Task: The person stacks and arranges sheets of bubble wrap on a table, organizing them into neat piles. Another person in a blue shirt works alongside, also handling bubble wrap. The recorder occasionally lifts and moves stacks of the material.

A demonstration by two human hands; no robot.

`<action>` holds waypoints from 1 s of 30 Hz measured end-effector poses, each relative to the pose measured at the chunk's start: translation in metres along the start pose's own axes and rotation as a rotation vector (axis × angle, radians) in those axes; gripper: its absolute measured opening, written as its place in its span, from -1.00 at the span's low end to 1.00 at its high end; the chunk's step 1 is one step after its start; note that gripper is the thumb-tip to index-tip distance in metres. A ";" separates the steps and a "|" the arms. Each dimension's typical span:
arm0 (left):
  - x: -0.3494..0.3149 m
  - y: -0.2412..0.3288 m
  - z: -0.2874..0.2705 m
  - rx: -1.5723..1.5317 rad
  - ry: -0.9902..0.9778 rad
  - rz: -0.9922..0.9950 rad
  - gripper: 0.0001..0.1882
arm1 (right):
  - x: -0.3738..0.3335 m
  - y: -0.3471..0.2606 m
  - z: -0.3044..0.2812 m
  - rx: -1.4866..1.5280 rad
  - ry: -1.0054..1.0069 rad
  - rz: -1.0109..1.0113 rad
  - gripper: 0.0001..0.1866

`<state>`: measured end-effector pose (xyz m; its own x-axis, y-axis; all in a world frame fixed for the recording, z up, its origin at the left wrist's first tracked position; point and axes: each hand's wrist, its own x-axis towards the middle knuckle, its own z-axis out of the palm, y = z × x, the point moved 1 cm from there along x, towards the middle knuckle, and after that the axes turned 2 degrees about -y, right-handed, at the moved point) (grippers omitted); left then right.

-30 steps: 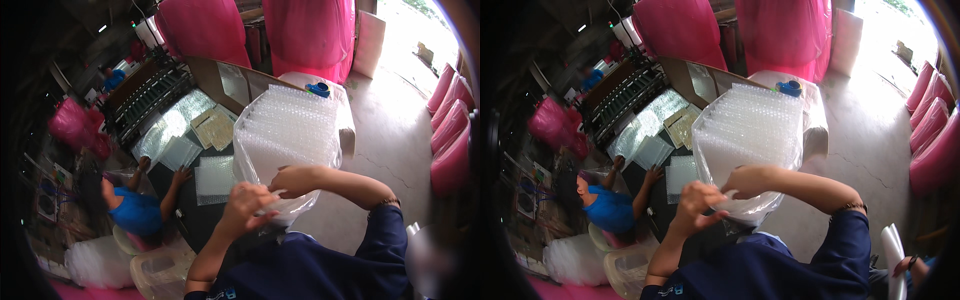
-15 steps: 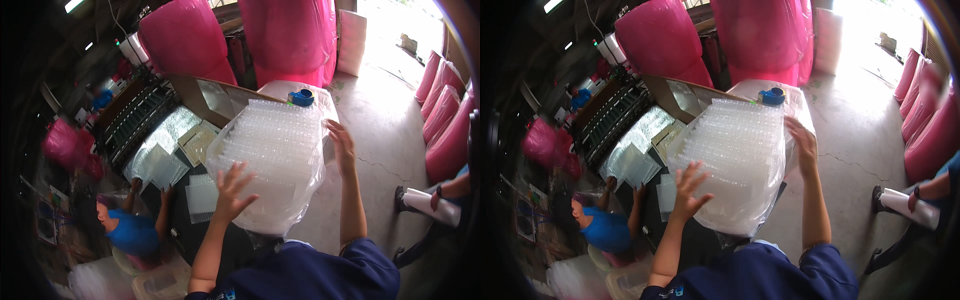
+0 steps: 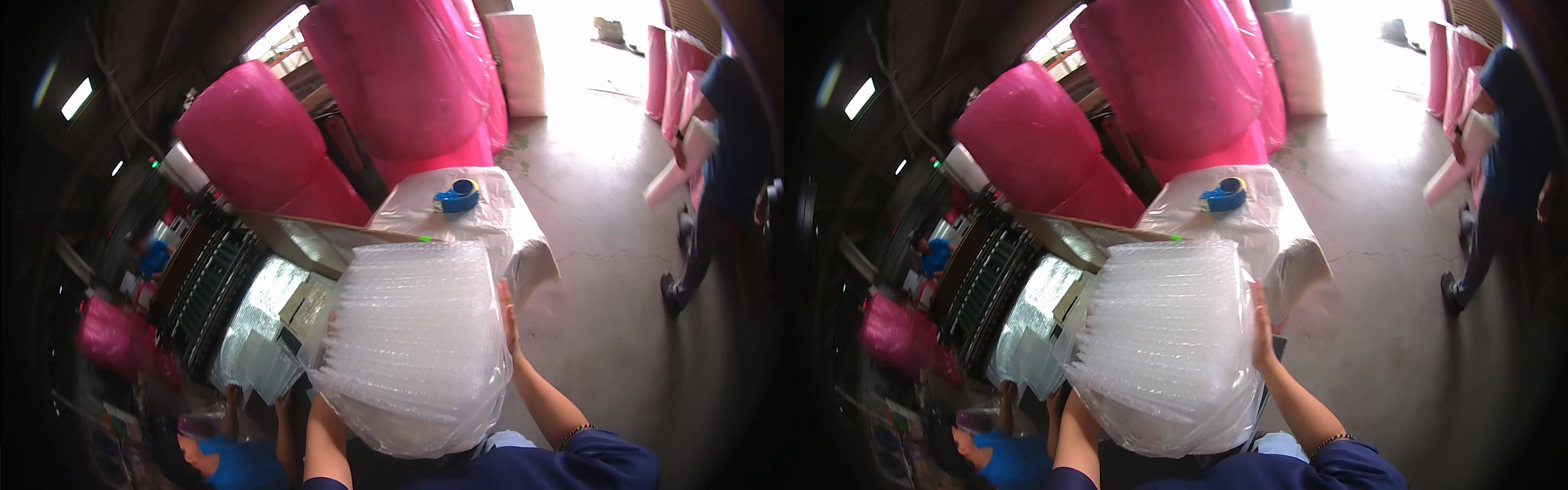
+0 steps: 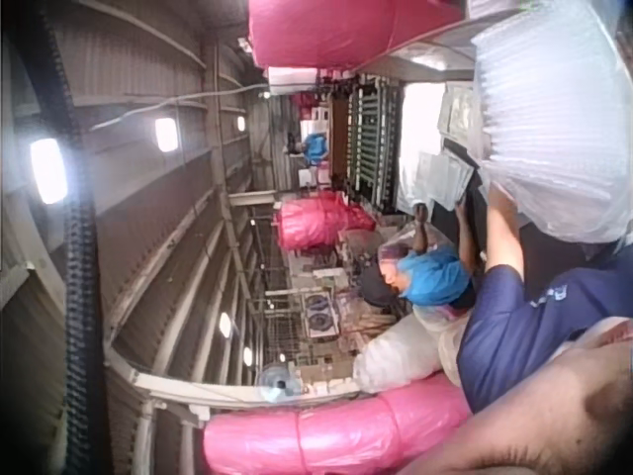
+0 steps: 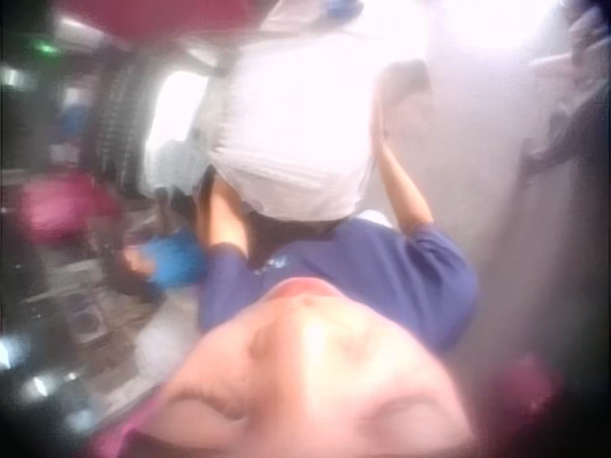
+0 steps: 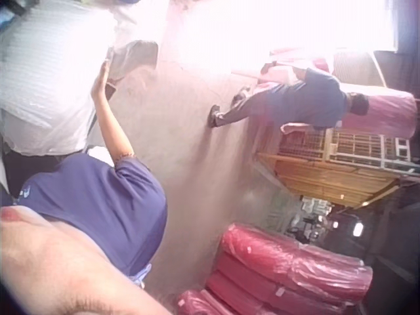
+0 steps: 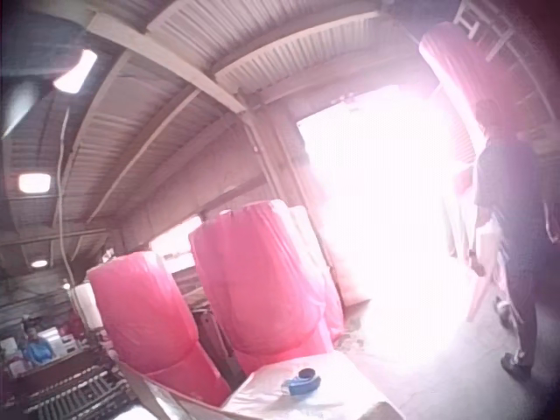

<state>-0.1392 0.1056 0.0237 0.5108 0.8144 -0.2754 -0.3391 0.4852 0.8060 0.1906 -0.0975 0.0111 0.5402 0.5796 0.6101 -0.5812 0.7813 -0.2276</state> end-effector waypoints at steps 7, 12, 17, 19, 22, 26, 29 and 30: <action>0.028 -0.008 -0.004 0.210 0.061 -0.035 -0.46 | 0.016 -0.009 0.080 -0.888 0.339 0.321 -0.25; 0.006 0.001 -0.024 0.302 0.089 -0.050 -0.46 | 0.014 0.001 0.074 -0.944 0.350 0.342 -0.31; -0.013 0.014 -0.036 0.384 0.101 -0.039 -0.46 | 0.008 -0.008 0.051 -0.919 0.259 0.465 -0.37; -0.005 0.011 -0.040 0.411 0.089 -0.047 -0.46 | 0.006 -0.023 0.029 -0.938 0.216 0.529 -0.40; -0.008 0.018 -0.049 0.477 0.086 -0.035 -0.46 | -0.003 -0.059 0.009 -0.835 0.365 0.278 -0.39; -0.039 0.018 -0.058 0.617 0.179 0.208 -0.46 | 0.027 -0.122 0.070 -1.435 0.443 -0.151 -0.45; -0.120 -0.013 0.047 0.317 0.425 0.455 -0.53 | 0.047 -0.125 0.149 -1.761 0.008 -0.500 -0.54; -0.144 -0.031 0.058 0.270 0.452 0.462 -0.53 | 0.042 -0.119 0.174 -1.795 -0.227 -0.542 -0.56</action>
<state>-0.1566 -0.0454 0.0693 -0.0371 0.9992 -0.0174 -0.2043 0.0095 0.9789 0.1759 -0.2062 0.1960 0.2551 0.3008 0.9189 0.9209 0.2141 -0.3258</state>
